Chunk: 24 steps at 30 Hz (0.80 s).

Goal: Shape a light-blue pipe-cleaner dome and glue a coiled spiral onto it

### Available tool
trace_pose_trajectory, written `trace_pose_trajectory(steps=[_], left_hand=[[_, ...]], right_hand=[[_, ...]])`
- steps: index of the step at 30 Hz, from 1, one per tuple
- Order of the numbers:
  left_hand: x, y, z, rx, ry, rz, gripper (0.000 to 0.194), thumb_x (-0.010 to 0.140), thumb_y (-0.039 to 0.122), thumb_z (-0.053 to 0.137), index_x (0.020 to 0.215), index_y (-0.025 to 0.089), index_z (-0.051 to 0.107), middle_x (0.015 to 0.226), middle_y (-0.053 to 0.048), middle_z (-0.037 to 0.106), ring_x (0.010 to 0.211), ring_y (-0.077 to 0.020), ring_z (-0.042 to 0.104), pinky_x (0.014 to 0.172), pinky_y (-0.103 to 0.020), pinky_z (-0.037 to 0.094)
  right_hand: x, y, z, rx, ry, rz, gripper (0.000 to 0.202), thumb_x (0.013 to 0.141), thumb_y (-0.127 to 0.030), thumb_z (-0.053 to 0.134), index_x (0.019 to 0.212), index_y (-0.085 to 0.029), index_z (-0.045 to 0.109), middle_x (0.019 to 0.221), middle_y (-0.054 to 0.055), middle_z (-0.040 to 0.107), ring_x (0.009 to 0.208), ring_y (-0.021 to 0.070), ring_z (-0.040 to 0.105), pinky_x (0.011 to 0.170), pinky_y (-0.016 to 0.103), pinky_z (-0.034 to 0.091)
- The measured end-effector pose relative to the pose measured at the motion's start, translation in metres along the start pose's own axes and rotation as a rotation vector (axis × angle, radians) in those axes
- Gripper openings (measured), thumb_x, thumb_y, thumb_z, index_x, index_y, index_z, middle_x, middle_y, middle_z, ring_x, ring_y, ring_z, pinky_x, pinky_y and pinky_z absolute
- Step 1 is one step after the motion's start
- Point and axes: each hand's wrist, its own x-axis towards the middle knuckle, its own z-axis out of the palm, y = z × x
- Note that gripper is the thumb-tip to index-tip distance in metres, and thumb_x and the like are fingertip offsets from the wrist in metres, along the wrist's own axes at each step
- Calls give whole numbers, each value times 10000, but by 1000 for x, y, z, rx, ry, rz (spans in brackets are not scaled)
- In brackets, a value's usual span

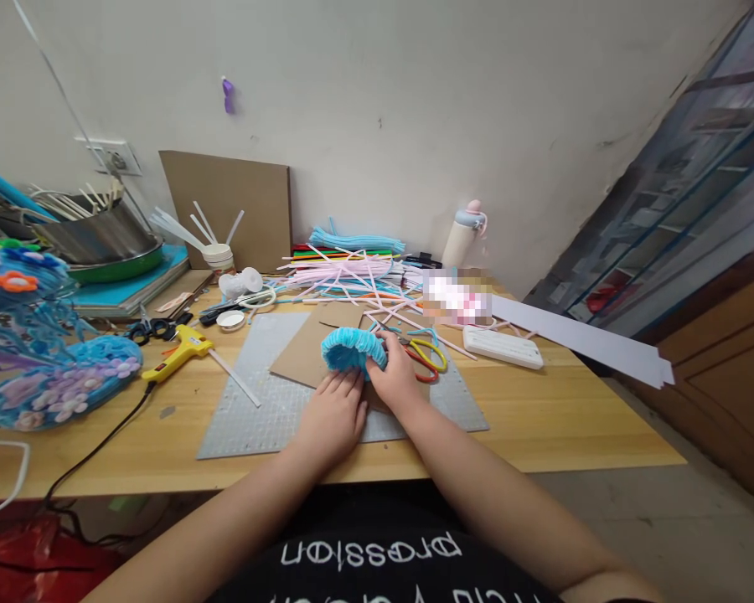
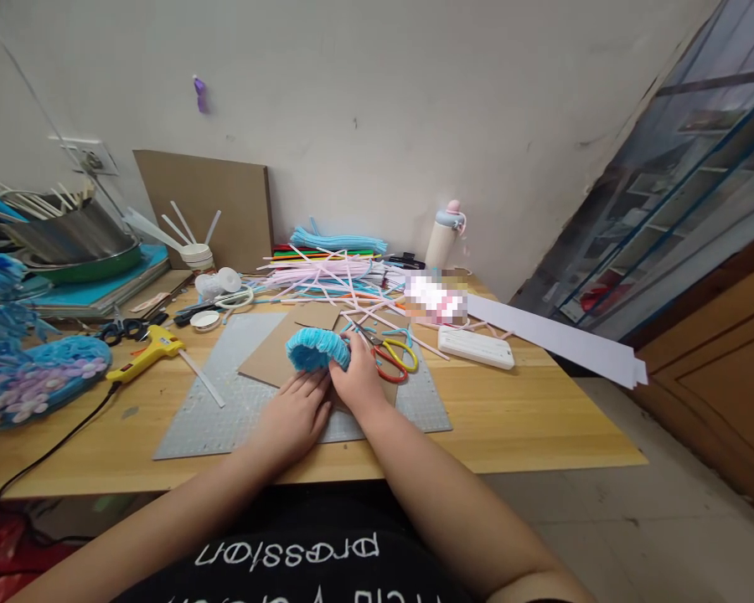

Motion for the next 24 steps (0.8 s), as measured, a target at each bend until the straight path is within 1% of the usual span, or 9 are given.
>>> trace_pose_trajectory(steps=[5,9,12,14,15,20,22,24], left_hand=[[1,1,0,-15,-30,-3,460,910,231,421,1307,21,518,1366,-216,527,1284,-307,483,1127,-478,301],[5,0,-7,-35,-19,-9,394,884,214,441,1214,65,596,1279,-188,608,1202,-300,547,1092,-459,352],[7,-2,-14,-39,-21,-18,319,837,193,471,1077,104,660,1088,-167,697,1045,-305,623,974,-452,453],[8,-3,-17,-41,-27,-14,285,806,190,489,1011,119,674,993,-159,714,953,-307,645,885,-445,496],[7,-2,-17,-41,-28,-9,281,798,195,494,999,118,675,983,-161,713,937,-309,646,871,-445,500],[1,6,-15,-40,-14,17,327,819,243,487,1037,76,664,1046,-192,692,1015,-326,617,992,-473,421],[1,8,-14,-42,-11,15,336,817,253,494,1049,76,662,1051,-194,690,1019,-336,616,995,-486,414],[2,8,-14,-46,-10,9,357,821,283,506,1069,75,658,1063,-201,688,1021,-344,617,987,-494,420]], right_hand=[[-2,-1,0,4,-27,-41,398,746,-159,554,1139,-197,508,1119,106,605,1035,266,570,917,429,470],[-5,-5,-2,-2,-49,-84,398,756,-184,579,1147,-201,511,1132,110,575,1091,273,534,977,449,434],[-7,-7,-4,22,-71,-125,446,770,-203,595,1202,-208,484,1170,108,546,1127,262,516,1008,443,417],[-8,-8,-5,71,-99,-149,509,775,-203,604,1258,-216,447,1210,107,523,1137,250,516,1011,431,423],[-9,-8,-5,100,-117,-158,539,776,-205,610,1284,-219,428,1230,109,513,1142,246,517,1010,425,428],[-13,-10,-10,184,-186,-216,629,781,-276,660,1345,-236,384,1308,111,483,1219,250,483,1043,429,403],[-13,-13,-12,207,-195,-259,653,770,-325,689,1347,-243,395,1325,106,480,1240,254,466,1063,436,377],[-12,-15,-14,246,-201,-259,613,770,-357,692,1321,-253,443,1319,90,500,1242,252,463,1081,440,351]])
